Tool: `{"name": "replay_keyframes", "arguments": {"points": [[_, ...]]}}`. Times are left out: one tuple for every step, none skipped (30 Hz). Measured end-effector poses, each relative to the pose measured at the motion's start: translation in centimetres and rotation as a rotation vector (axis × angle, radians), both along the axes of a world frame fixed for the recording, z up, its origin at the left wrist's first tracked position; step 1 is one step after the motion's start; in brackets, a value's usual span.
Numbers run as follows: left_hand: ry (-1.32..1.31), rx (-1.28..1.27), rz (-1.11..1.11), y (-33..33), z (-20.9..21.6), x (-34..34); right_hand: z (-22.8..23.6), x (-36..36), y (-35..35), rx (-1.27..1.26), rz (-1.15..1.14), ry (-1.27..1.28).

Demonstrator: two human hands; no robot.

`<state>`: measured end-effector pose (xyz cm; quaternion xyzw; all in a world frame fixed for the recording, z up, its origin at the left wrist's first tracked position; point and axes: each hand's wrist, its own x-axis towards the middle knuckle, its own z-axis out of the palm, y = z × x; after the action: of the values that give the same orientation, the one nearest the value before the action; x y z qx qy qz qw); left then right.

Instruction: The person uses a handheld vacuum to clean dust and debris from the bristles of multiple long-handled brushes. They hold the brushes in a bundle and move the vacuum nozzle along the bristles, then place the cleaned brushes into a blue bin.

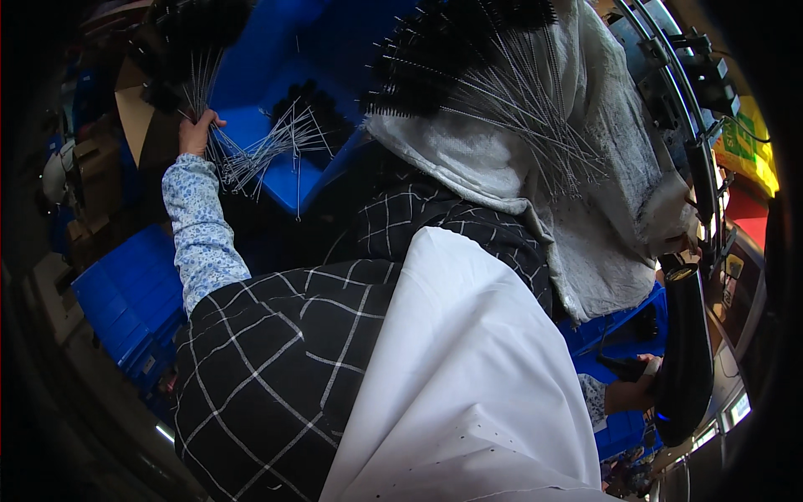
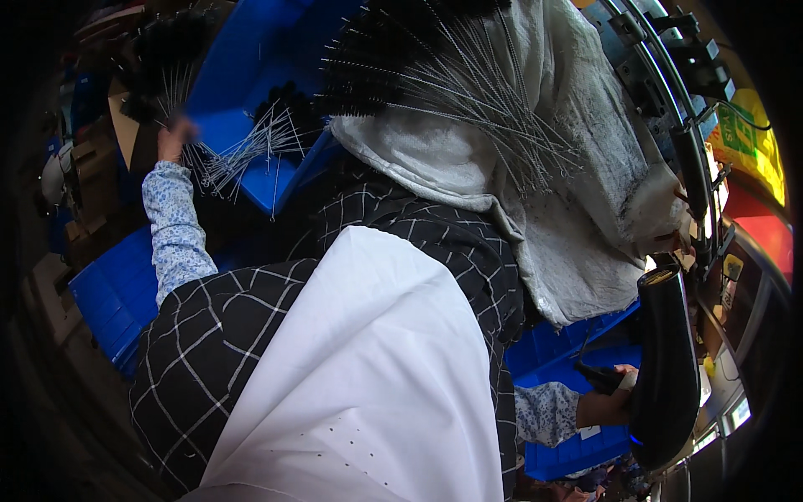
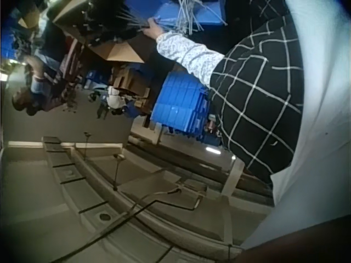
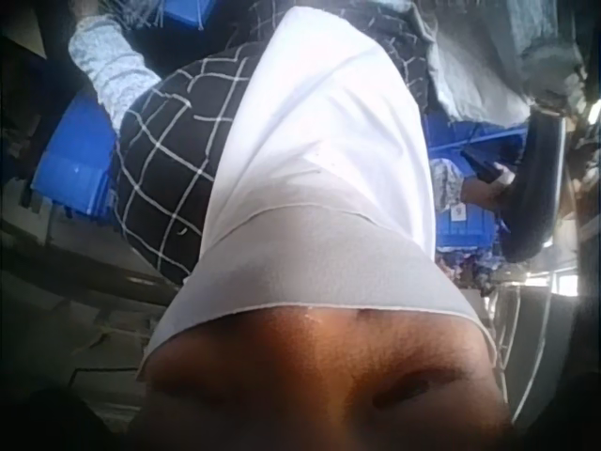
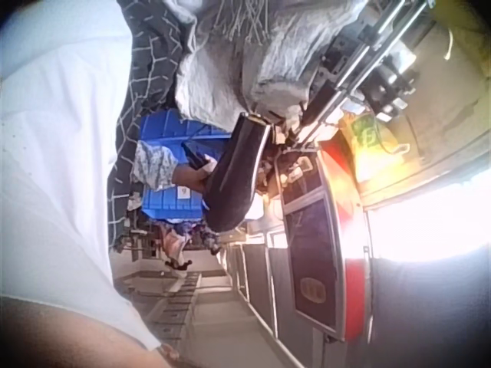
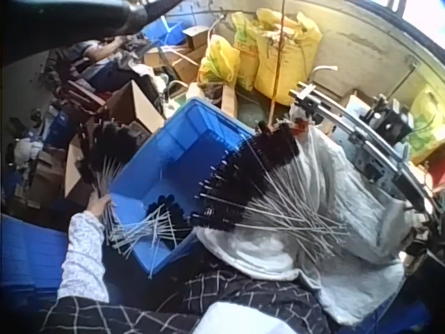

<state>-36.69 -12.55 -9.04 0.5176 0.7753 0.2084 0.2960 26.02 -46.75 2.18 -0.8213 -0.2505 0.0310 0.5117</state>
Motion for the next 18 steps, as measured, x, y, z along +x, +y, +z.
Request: {"name": "replay_keyframes", "arguments": {"points": [[-0.103, 0.01, 0.084, -1.3, 0.3, -1.9, 0.1, 0.3, 0.4, 0.01, 0.022, -0.004], [-0.162, 0.07, 0.131, -1.5, 1.9, -1.2, 0.2, 0.1, 0.4, 0.007, 0.014, -0.003], [-0.222, 0.129, 0.177, -1.5, 3.9, -0.5, 0.3, 0.0, 0.4, 0.001, 0.005, -0.004], [-0.232, 0.172, 0.192, -2.3, 5.5, -1.1, 0.2, -0.1, 0.8, 0.01, 0.018, -0.003], [-0.247, 0.207, 0.193, -2.3, 6.8, -1.3, 0.3, -0.3, 0.9, 0.011, 0.015, -0.008], [-0.235, 0.245, 0.194, -2.2, 8.0, -1.1, 0.2, -0.4, 0.9, 0.01, 0.015, -0.011], [-0.209, 0.262, 0.2, -1.9, 9.2, -1.0, 0.3, -0.4, 1.0, 0.009, 0.019, -0.016], [-0.245, 0.29, 0.203, -1.5, 10.1, -0.4, 0.0, 0.2, 0.5, 0.007, 0.024, -0.007], [-0.286, 0.325, 0.209, -1.2, 10.8, 0.7, -0.2, 0.9, 0.1, 0.009, 0.032, -0.001], [-0.366, 0.342, 0.221, -0.5, 11.1, 1.7, -0.4, 1.4, -0.2, 0.011, 0.038, 0.004], [-0.513, 0.312, 0.258, -0.1, 11.4, 3.4, -0.5, 1.3, 0.1, 0.02, 0.031, 0.009], [-0.671, 0.255, 0.244, 0.4, 11.2, 5.1, -0.5, 0.8, 0.4, 0.028, 0.018, 0.007], [-0.827, 0.194, 0.226, 0.9, 10.7, 6.7, -0.4, 0.6, 0.6, 0.033, 0.001, 0.006], [-0.974, 0.154, 0.179, 1.1, 9.8, 8.0, -0.5, 0.8, 0.3, 0.006, 0.025, -0.022], [-1.119, 0.114, 0.13, 1.0, 8.7, 9.2, -0.8, 1.2, -0.1, -0.02, 0.048, -0.05], [-1.239, 0.052, 0.137, 0.4, 7.4, 10.8, -0.9, 1.4, -0.5, -0.048, 0.066, -0.083], [-1.378, -0.021, 0.133, -0.1, 5.3, 12.4, -0.5, 0.8, -0.8, -0.042, 0.055, -0.085], [-1.442, -0.093, 0.161, -1.4, 4.4, 14.1, -0.4, 0.5, -0.7, -0.038, 0.056, -0.065]]}}
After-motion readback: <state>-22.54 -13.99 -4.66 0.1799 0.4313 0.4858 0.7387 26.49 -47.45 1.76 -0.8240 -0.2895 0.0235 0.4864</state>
